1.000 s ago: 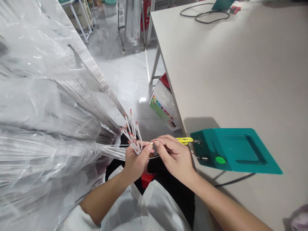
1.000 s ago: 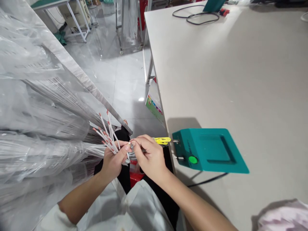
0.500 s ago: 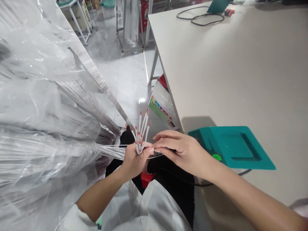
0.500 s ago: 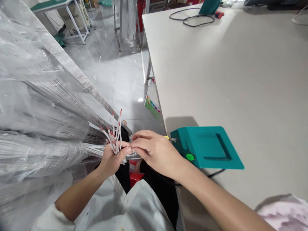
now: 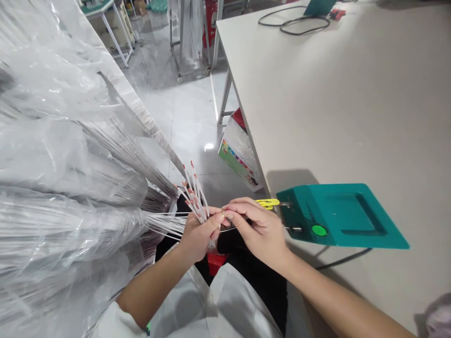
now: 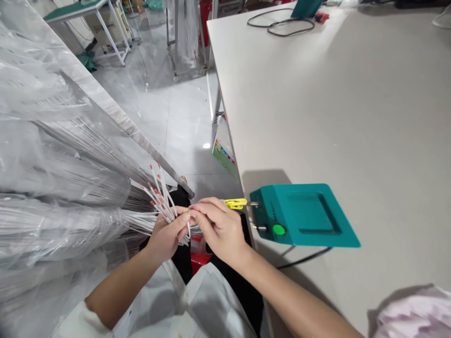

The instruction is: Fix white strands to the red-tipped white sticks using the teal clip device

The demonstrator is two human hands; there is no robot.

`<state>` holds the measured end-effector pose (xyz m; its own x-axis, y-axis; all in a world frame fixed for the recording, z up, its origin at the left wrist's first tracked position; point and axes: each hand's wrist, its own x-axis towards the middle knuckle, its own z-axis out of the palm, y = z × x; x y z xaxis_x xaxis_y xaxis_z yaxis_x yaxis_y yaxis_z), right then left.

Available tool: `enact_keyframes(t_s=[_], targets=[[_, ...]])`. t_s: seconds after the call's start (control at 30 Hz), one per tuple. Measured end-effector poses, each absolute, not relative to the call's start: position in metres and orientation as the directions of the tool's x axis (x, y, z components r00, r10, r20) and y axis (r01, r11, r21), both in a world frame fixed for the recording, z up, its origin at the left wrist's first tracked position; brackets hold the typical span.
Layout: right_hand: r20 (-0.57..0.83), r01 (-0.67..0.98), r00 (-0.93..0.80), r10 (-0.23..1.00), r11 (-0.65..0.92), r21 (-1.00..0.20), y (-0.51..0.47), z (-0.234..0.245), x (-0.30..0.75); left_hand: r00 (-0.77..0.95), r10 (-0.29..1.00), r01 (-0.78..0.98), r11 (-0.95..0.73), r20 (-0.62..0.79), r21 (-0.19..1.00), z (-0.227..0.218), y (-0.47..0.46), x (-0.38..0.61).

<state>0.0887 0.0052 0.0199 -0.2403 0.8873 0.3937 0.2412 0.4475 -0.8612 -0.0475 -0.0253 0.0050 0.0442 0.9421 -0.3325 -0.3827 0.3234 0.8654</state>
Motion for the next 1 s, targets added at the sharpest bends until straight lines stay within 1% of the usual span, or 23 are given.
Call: enact_keyframes(t_s=[0.07,0.13,0.2,0.27,0.33,0.37,0.43,0.5,0.57,0.63,0.7,0.73,0.77,0.8,0.83,0.9,0.97,1.0], targets=[[0.523,0.381,-0.299,0.798,0.603,-0.701,0.007,0.018,0.092,-0.003,0.950,-0.321,0.293,-0.311,0.900,0.005,-0.026,-0.046],[0.602,0.483,-0.378,0.703,0.705,-0.520,0.009,0.016,0.097,-0.015,0.959,-0.240,0.271,-0.283,0.932,0.008,-0.027,-0.047],[0.651,0.553,-0.459,0.604,0.768,-0.322,0.013,0.015,0.101,-0.004,0.963,-0.146,0.267,-0.271,0.952,0.012,-0.028,-0.049],[0.672,0.576,-0.538,0.510,0.804,-0.149,0.015,0.017,0.102,-0.012,0.964,-0.055,0.263,-0.264,0.963,0.016,-0.029,-0.049],[0.659,0.580,-0.595,0.460,0.813,-0.044,0.016,0.020,0.100,-0.054,0.968,0.035,0.248,-0.246,0.968,0.017,-0.030,-0.048],[0.645,0.586,-0.609,0.462,0.810,-0.027,0.016,0.022,0.099,-0.087,0.972,0.085,0.227,-0.220,0.970,0.017,-0.030,-0.047],[0.602,0.617,-0.608,0.517,0.785,-0.052,0.015,0.024,0.096,-0.150,0.980,0.199,0.160,-0.132,0.967,0.014,-0.031,-0.044],[0.563,0.655,-0.586,0.583,0.750,-0.096,0.013,0.024,0.093,-0.175,0.984,0.315,0.099,-0.044,0.944,0.009,-0.032,-0.042],[0.536,0.667,-0.597,0.597,0.740,-0.081,0.012,0.022,0.093,-0.164,0.986,0.399,0.072,-0.006,0.914,0.005,-0.031,-0.040],[0.516,0.646,-0.651,0.556,0.764,-0.008,0.012,0.019,0.095,-0.140,0.990,0.402,0.085,-0.031,0.911,0.003,-0.030,-0.040],[0.489,0.615,-0.703,0.516,0.787,0.053,0.011,0.019,0.100,-0.130,0.988,0.327,0.126,-0.087,0.937,0.005,-0.028,-0.041],[0.481,0.612,-0.708,0.517,0.789,0.054,0.011,0.019,0.103,-0.132,0.983,0.280,0.157,-0.124,0.947,0.007,-0.028,-0.042],[0.473,0.621,-0.697,0.539,0.783,0.023,0.010,0.021,0.106,-0.138,0.977,0.237,0.193,-0.164,0.952,0.009,-0.027,-0.043],[0.464,0.639,-0.669,0.580,0.768,-0.039,0.009,0.022,0.108,-0.149,0.969,0.201,0.225,-0.197,0.953,0.012,-0.026,-0.044],[0.454,0.661,-0.625,0.635,0.740,-0.125,0.007,0.024,0.110,-0.161,0.961,0.171,0.252,-0.225,0.953,0.014,-0.026,-0.045],[0.412,0.681,-0.515,0.752,0.651,-0.337,0.005,0.029,0.111,-0.173,0.948,0.129,0.291,-0.267,0.948,0.019,-0.026,-0.046],[0.352,0.642,-0.439,0.827,0.563,-0.520,0.003,0.031,0.109,-0.162,0.949,0.116,0.291,-0.271,0.950,0.023,-0.027,-0.045],[0.326,0.613,-0.425,0.844,0.534,-0.582,0.002,0.032,0.107,-0.153,0.954,0.119,0.276,-0.257,0.954,0.025,-0.027,-0.044]])
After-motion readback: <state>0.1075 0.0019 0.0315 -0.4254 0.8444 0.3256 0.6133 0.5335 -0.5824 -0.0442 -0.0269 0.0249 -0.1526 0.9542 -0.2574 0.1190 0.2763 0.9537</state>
